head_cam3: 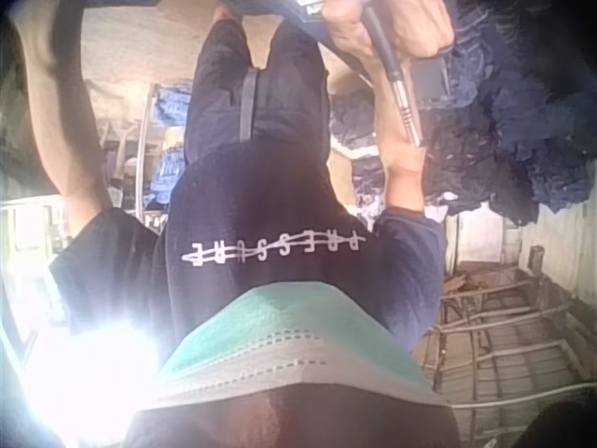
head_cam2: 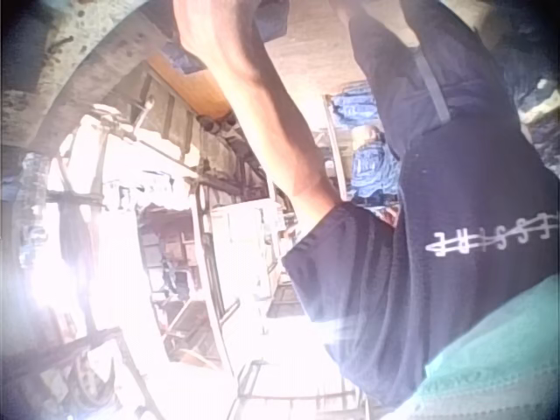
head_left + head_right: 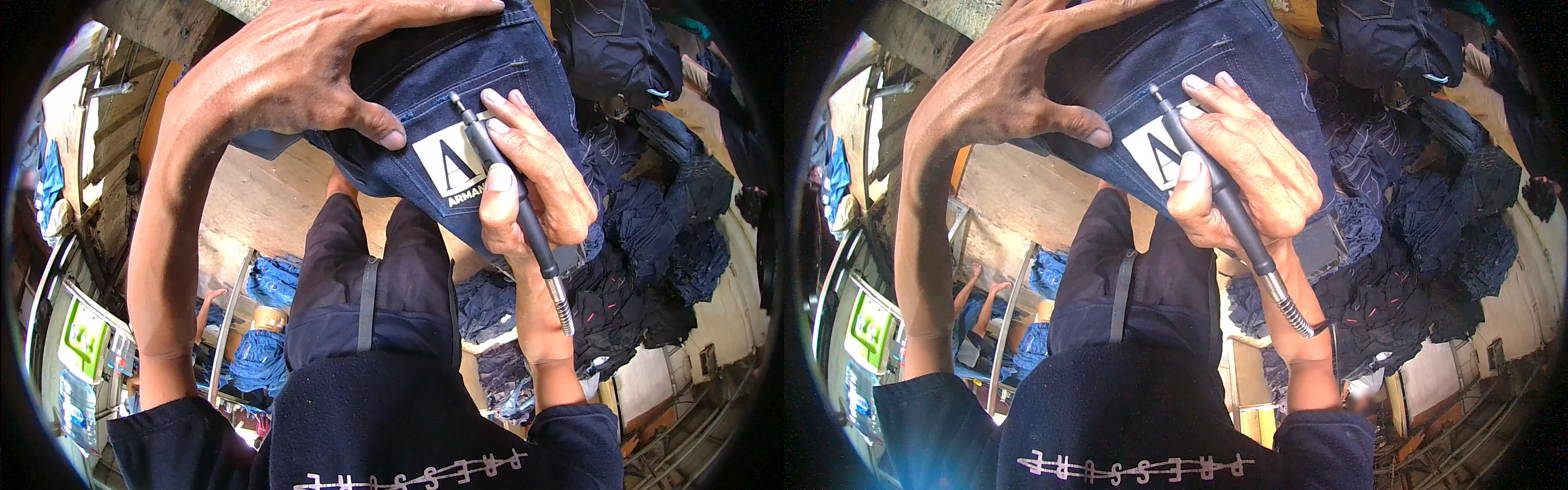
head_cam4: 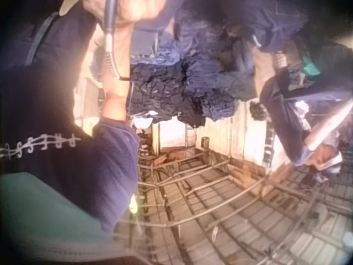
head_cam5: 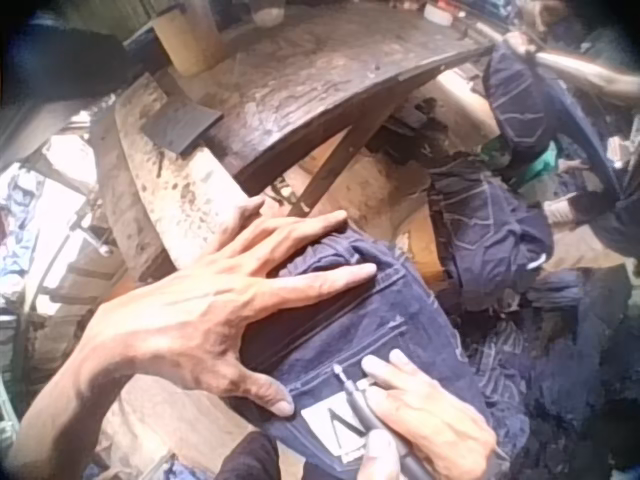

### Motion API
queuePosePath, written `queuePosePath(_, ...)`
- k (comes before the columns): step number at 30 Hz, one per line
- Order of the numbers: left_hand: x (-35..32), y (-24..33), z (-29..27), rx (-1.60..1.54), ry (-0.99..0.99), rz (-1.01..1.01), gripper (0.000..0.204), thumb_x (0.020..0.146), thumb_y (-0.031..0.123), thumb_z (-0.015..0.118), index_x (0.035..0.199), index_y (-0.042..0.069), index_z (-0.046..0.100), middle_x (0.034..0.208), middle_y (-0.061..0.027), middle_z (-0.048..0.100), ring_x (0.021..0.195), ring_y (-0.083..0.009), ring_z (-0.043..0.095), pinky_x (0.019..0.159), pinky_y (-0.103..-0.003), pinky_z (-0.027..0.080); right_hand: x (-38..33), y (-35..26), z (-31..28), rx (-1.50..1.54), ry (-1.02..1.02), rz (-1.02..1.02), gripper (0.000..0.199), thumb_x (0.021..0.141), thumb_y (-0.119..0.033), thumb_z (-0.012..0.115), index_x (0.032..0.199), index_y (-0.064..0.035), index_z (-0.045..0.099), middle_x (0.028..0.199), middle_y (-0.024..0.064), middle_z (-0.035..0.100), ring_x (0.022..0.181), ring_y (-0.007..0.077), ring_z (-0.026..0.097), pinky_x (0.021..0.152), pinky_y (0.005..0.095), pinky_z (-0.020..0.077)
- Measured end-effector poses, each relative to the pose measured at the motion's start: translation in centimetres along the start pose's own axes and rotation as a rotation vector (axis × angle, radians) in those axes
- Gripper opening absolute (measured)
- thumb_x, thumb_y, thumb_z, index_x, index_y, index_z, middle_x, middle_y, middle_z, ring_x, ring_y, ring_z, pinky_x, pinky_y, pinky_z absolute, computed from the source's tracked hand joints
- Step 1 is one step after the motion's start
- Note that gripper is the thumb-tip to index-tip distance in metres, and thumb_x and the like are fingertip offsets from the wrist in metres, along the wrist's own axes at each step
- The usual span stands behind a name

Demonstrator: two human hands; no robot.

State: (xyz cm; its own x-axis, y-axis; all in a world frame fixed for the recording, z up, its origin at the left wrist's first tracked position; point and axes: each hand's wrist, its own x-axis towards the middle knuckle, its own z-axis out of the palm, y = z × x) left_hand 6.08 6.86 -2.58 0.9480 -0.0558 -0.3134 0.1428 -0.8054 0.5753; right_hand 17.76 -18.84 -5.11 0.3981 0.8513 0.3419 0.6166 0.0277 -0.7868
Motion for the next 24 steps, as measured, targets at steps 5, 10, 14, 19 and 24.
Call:
queuePosePath(5,0.2,-0.2,0.0,0.026,0.012,0.022,0.123,0.072,0.062,0.093,0.175,0.036,0.03,0.181,-0.0235,0.015,0.168,-0.0447,0.015,0.136,-0.067,0.005,-0.1,0.9,-0.4,0.002,0.097,0.008,0.035,0.102,-0.018,0.063,0.118,0.012,0.072,0.116,0.0372,0.076,0.116,0.0463,0.077,0.111,0.0604,0.0555)
queuePosePath(10,0.6,-0.6,0.5,-0.049,0.09,0.113,0.125,0.071,0.06,0.094,0.175,0.037,0.029,0.181,-0.0225,0.015,0.167,-0.0446,0.017,0.136,-0.068,0.006,-0.3,1.2,-0.1,0.022,0.105,-0.013,0.034,0.099,-0.016,0.064,0.117,0.0116,0.072,0.115,0.037,0.077,0.116,0.0465,0.077,0.111,0.0614,0.055)
queuePosePath(14,0.3,-0.3,0.3,0.011,0.067,0.098,0.125,0.07,0.057,0.095,0.175,0.037,0.029,0.182,-0.0216,0.015,0.167,-0.0441,0.017,0.136,-0.068,0.006,-0.2,0.9,-0.1,-0.013,0.07,0.003,0.033,0.098,-0.015,0.064,0.116,0.0114,0.073,0.116,0.0361,0.077,0.117,0.0463,0.076,0.111,0.0608,0.0549)
queuePosePath(19,0.7,-0.1,-0.2,-0.064,0.006,0.04,0.126,0.069,0.053,0.097,0.175,0.038,0.029,0.182,-0.0202,0.015,0.167,-0.0438,0.017,0.136,-0.068,0.007,-0.1,0.7,-0.2,-0.019,0.075,0.03,0.031,0.098,-0.013,0.064,0.116,0.0106,0.073,0.118,0.0358,0.077,0.12,0.0463,0.075,0.112,0.0596,0.0546)
queuePosePath(24,0.7,-0.1,-0.1,-0.037,-0.027,-0.003,0.127,0.068,0.051,0.097,0.175,0.038,0.029,0.182,-0.0197,0.015,0.167,-0.0436,0.017,0.136,-0.069,0.008,-0.1,0.5,-0.4,-0.024,0.079,0.063,0.031,0.099,-0.012,0.063,0.118,0.0104,0.072,0.121,0.0356,0.076,0.122,0.046,0.075,0.112,0.058,0.0547)
